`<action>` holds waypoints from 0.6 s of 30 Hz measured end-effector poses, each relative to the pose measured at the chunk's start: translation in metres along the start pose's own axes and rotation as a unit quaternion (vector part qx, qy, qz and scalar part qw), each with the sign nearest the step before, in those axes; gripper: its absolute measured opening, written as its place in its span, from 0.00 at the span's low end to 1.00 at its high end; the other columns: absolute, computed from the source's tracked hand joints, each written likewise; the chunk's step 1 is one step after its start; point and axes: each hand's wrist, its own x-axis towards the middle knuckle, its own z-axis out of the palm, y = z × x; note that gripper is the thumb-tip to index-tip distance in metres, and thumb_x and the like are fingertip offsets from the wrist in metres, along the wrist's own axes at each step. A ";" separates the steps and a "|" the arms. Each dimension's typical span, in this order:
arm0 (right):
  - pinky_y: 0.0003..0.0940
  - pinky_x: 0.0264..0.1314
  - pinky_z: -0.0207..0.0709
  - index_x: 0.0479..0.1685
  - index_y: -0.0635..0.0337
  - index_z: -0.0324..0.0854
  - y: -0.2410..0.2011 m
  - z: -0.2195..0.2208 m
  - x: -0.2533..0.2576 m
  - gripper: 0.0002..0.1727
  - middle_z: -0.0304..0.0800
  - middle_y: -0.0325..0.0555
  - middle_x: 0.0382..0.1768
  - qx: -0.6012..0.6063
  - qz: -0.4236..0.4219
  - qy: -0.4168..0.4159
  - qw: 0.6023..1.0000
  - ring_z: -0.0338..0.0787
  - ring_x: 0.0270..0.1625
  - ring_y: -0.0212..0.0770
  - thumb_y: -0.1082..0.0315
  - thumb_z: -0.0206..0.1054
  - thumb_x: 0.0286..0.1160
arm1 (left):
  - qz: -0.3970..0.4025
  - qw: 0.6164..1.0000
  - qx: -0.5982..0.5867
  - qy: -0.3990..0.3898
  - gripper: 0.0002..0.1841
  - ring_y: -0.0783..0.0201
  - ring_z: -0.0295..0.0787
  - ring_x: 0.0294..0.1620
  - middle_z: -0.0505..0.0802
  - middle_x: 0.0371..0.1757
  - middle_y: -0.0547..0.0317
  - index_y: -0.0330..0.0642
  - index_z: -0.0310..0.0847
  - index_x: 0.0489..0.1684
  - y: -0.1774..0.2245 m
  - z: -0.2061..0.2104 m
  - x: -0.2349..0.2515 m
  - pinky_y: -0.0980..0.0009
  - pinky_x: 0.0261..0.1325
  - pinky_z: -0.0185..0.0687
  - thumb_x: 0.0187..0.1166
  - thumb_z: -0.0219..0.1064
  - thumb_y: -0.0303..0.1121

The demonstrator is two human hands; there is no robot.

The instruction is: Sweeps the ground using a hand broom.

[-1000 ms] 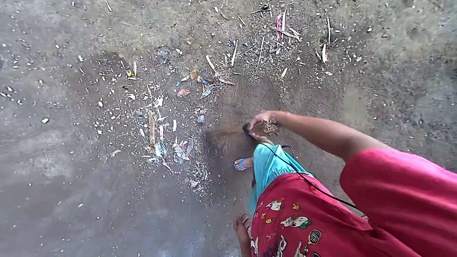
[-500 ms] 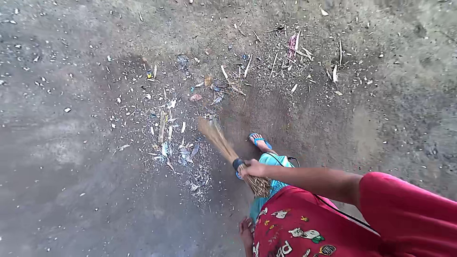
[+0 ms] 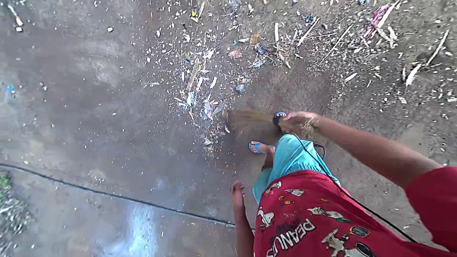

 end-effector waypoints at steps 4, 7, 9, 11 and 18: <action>0.26 0.30 0.83 0.52 0.51 0.78 -0.060 -0.016 -0.016 0.20 0.88 0.38 0.34 -0.012 -0.031 0.100 0.994 0.88 0.30 0.32 0.51 0.42 0.87 | -0.007 1.000 -0.024 0.003 0.20 0.53 0.87 0.51 0.89 0.61 0.39 0.31 0.71 0.77 0.005 0.005 -0.005 0.55 0.49 0.81 0.95 0.46 0.33; 0.26 0.30 0.83 0.47 0.52 0.77 -0.071 0.032 0.001 0.20 0.87 0.40 0.32 0.087 -0.109 0.116 0.983 0.88 0.29 0.33 0.51 0.42 0.86 | -0.024 0.999 -0.035 -0.008 0.20 0.53 0.88 0.51 0.90 0.60 0.38 0.31 0.71 0.77 -0.009 0.015 -0.010 0.55 0.49 0.81 0.94 0.46 0.32; 0.30 0.31 0.83 0.50 0.51 0.75 -0.056 0.086 0.010 0.20 0.88 0.41 0.34 0.153 -0.166 0.139 0.964 0.89 0.32 0.35 0.51 0.41 0.88 | -0.036 0.998 -0.047 -0.008 0.20 0.54 0.88 0.47 0.90 0.59 0.39 0.31 0.72 0.76 -0.027 0.025 -0.015 0.58 0.44 0.82 0.94 0.47 0.32; 0.35 0.32 0.84 0.50 0.50 0.74 -0.030 0.154 0.007 0.19 0.89 0.42 0.36 0.184 -0.152 0.148 0.960 0.89 0.33 0.38 0.50 0.42 0.88 | -0.053 0.997 -0.062 -0.008 0.20 0.52 0.89 0.49 0.90 0.61 0.37 0.31 0.72 0.76 -0.042 0.035 -0.023 0.55 0.46 0.82 0.94 0.46 0.32; 0.42 0.37 0.83 0.44 0.54 0.71 0.136 0.274 -0.020 0.05 0.81 0.47 0.33 0.183 0.214 0.026 0.959 0.85 0.33 0.42 0.63 0.56 0.80 | -0.057 0.968 0.231 -0.083 0.23 0.50 0.71 0.83 0.74 0.84 0.34 0.24 0.60 0.84 -0.083 0.025 -0.146 0.61 0.84 0.65 0.94 0.48 0.25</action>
